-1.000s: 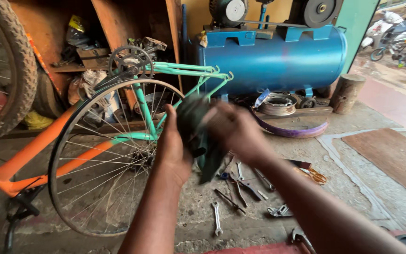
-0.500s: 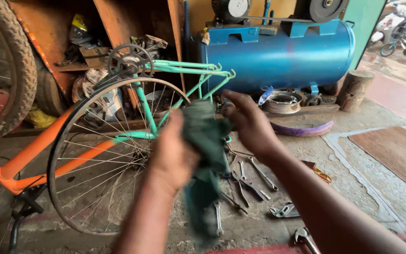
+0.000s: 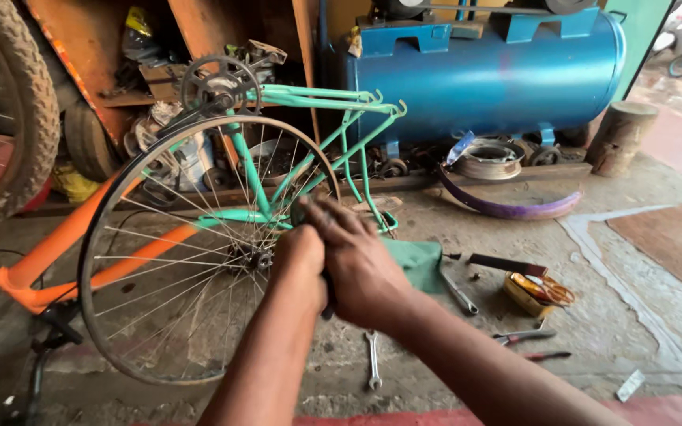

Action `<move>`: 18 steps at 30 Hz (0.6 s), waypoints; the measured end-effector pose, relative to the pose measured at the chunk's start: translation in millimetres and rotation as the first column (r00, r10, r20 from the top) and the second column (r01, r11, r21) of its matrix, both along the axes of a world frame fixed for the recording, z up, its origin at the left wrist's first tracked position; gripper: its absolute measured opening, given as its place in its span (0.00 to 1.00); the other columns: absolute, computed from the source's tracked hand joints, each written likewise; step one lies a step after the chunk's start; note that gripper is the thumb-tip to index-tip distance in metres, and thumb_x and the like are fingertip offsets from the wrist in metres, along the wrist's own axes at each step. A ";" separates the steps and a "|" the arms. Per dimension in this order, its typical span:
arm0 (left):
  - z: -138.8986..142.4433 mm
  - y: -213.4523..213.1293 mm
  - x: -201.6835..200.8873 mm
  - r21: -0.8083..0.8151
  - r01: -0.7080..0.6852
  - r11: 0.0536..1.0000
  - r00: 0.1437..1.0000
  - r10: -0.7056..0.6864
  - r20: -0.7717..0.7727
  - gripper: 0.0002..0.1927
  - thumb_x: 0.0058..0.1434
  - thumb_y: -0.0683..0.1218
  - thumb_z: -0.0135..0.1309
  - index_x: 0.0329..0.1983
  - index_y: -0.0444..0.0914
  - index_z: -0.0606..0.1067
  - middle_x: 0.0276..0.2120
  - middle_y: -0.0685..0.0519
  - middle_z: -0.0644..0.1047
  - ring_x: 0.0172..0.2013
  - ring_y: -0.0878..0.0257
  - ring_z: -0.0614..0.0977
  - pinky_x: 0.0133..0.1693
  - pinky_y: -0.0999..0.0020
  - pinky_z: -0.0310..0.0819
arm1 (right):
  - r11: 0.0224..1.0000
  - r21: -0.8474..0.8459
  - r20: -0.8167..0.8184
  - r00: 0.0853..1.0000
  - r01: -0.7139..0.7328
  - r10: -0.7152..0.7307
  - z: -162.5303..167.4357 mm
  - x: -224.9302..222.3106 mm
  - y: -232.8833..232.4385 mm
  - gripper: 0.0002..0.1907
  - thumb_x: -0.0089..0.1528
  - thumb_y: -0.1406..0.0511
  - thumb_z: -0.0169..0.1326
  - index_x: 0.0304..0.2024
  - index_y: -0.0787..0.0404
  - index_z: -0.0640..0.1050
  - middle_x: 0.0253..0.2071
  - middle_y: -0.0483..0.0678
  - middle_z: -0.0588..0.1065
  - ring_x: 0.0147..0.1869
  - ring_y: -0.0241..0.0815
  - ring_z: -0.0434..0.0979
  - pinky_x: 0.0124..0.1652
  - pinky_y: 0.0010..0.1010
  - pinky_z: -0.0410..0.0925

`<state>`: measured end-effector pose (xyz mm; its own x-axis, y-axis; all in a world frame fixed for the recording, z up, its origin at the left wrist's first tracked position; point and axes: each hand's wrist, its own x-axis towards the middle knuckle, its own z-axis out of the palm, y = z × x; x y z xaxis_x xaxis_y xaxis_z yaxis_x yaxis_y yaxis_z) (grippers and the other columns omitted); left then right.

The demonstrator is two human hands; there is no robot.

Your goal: The person works on a bicycle wheel, using a wrench to tighten the axle nuts. They spin the wheel to check its movement and use a cloth to wipe the hub area. The person then uses a long metal rod to adjust the wheel's alignment.

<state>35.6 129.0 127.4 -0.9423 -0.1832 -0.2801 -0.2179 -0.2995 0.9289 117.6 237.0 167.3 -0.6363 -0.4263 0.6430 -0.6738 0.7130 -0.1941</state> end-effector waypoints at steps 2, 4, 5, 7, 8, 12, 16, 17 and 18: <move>6.2 -10.1 3.7 0.035 -0.025 0.999 0.999 0.023 0.046 0.23 0.66 0.58 0.49 0.49 0.35 0.79 0.43 0.47 0.81 0.41 0.56 0.80 0.43 0.57 0.74 | 0.984 -0.041 -0.054 0.984 -0.174 0.172 -9.2 -5.7 4.9 0.35 0.48 0.63 0.62 0.60 0.58 0.73 0.75 0.55 0.62 0.79 0.55 0.56 0.68 0.49 0.57; 20.4 -15.5 8.7 0.134 0.009 0.991 0.999 -0.013 0.032 0.24 0.66 0.60 0.50 0.47 0.35 0.79 0.42 0.47 0.81 0.40 0.56 0.79 0.42 0.57 0.74 | 0.925 -0.086 -0.140 0.924 -0.370 0.356 -14.3 -20.9 22.4 0.24 0.52 0.65 0.60 0.52 0.50 0.78 0.73 0.57 0.65 0.76 0.53 0.61 0.67 0.43 0.62; 26.7 -16.3 13.6 0.213 0.068 0.975 0.998 -0.068 -0.008 0.24 0.66 0.60 0.50 0.46 0.35 0.79 0.41 0.48 0.81 0.39 0.57 0.79 0.41 0.57 0.74 | 0.875 -0.402 0.129 0.930 -0.269 0.345 -16.5 -30.2 33.3 0.26 0.57 0.64 0.57 0.59 0.47 0.75 0.70 0.56 0.69 0.72 0.51 0.67 0.60 0.42 0.64; 32.9 -6.6 24.7 0.274 0.186 0.944 0.982 -0.166 -0.095 0.25 0.66 0.62 0.50 0.44 0.36 0.79 0.40 0.49 0.80 0.38 0.57 0.78 0.40 0.58 0.73 | 0.620 -0.758 0.571 0.664 0.203 0.482 -20.6 -50.0 54.4 0.30 0.67 0.61 0.53 0.72 0.43 0.67 0.65 0.54 0.77 0.64 0.47 0.78 0.45 0.41 0.67; 30.4 3.4 31.2 0.224 0.216 0.950 0.972 -0.188 -0.143 0.25 0.66 0.63 0.50 0.44 0.36 0.79 0.39 0.49 0.80 0.37 0.58 0.78 0.40 0.58 0.73 | 0.562 -0.783 0.577 0.647 0.266 0.498 -27.6 -58.3 54.5 0.25 0.69 0.59 0.49 0.69 0.49 0.70 0.63 0.57 0.77 0.62 0.48 0.77 0.48 0.40 0.68; 11.2 24.8 20.7 -0.148 0.175 0.973 0.982 -0.184 -0.048 0.12 0.63 0.53 0.55 0.43 0.41 0.79 0.37 0.50 0.77 0.36 0.61 0.79 0.43 0.60 0.76 | 0.663 -0.720 0.585 0.695 0.208 0.417 -72.3 -65.2 23.5 0.21 0.67 0.63 0.46 0.62 0.56 0.74 0.54 0.57 0.80 0.55 0.47 0.80 0.52 0.39 0.74; -21.6 -1.0 -9.9 -0.312 -0.011 0.950 0.986 -0.041 -0.161 0.12 0.62 0.47 0.52 0.41 0.34 0.78 0.37 0.44 0.82 0.37 0.54 0.83 0.40 0.53 0.76 | 0.973 -0.074 -0.301 0.935 -0.220 0.189 -96.8 -62.3 9.1 0.22 0.57 0.72 0.59 0.54 0.55 0.77 0.60 0.53 0.76 0.67 0.57 0.72 0.64 0.50 0.60; -29.5 -8.5 -14.4 -0.401 -0.038 0.915 0.993 -0.012 -0.120 0.13 0.63 0.48 0.52 0.43 0.35 0.78 0.39 0.44 0.82 0.38 0.52 0.84 0.41 0.52 0.76 | 0.953 -0.212 -0.136 0.972 -0.218 0.192 -99.4 -65.4 13.7 0.19 0.58 0.71 0.57 0.52 0.56 0.78 0.58 0.53 0.77 0.65 0.55 0.74 0.63 0.48 0.63; -37.2 -16.2 -16.5 -0.489 -0.057 0.870 0.997 0.020 -0.079 0.13 0.64 0.50 0.52 0.44 0.36 0.79 0.41 0.43 0.83 0.40 0.51 0.84 0.42 0.51 0.77 | 0.919 -0.346 0.037 0.976 -0.188 0.213 -103.8 -68.1 22.2 0.16 0.59 0.70 0.56 0.50 0.57 0.78 0.56 0.53 0.78 0.63 0.52 0.76 0.62 0.46 0.65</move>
<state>19.1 112.8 90.2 -0.9453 -0.3164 -0.0791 -0.1455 0.1921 0.9705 49.5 259.2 63.5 -0.6105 -0.3146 0.7269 -0.7707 0.4474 -0.4537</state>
